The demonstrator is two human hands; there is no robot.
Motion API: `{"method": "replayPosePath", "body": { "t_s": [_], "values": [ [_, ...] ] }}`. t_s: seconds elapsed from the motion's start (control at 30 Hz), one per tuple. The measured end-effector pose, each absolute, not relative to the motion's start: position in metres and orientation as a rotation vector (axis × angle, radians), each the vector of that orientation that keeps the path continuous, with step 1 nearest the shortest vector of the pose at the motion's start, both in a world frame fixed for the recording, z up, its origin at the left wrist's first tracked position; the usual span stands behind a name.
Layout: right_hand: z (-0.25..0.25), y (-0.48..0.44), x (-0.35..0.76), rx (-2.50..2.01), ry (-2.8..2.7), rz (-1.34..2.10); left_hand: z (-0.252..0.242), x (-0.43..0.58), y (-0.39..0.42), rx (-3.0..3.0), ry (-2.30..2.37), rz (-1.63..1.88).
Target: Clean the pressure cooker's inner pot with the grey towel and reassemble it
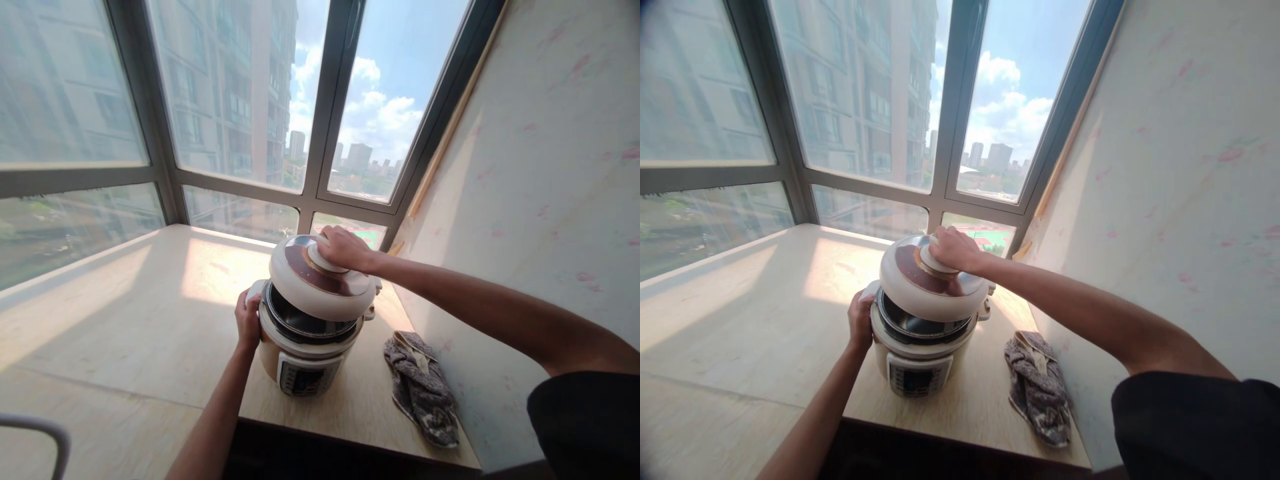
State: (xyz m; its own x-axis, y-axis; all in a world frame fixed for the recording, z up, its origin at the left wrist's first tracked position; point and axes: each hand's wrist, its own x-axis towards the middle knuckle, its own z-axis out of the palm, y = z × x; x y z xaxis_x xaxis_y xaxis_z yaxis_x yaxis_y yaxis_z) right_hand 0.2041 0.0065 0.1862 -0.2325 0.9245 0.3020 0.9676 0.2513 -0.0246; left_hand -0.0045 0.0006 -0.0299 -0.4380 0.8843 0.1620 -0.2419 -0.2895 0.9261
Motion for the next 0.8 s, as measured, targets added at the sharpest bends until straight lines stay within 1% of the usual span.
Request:
{"method": "replayPosePath", "body": {
  "t_s": [0.3,0.8],
  "values": [
    [0.174,0.0,0.191,-1.932,-2.263,-0.155,-0.039,-0.005,0.007,0.917,1.127,1.87],
    [0.158,-0.019,0.186,-1.893,-2.37,-0.216,-0.049,-0.005,0.011,0.919,1.067,1.884]
  ]
}}
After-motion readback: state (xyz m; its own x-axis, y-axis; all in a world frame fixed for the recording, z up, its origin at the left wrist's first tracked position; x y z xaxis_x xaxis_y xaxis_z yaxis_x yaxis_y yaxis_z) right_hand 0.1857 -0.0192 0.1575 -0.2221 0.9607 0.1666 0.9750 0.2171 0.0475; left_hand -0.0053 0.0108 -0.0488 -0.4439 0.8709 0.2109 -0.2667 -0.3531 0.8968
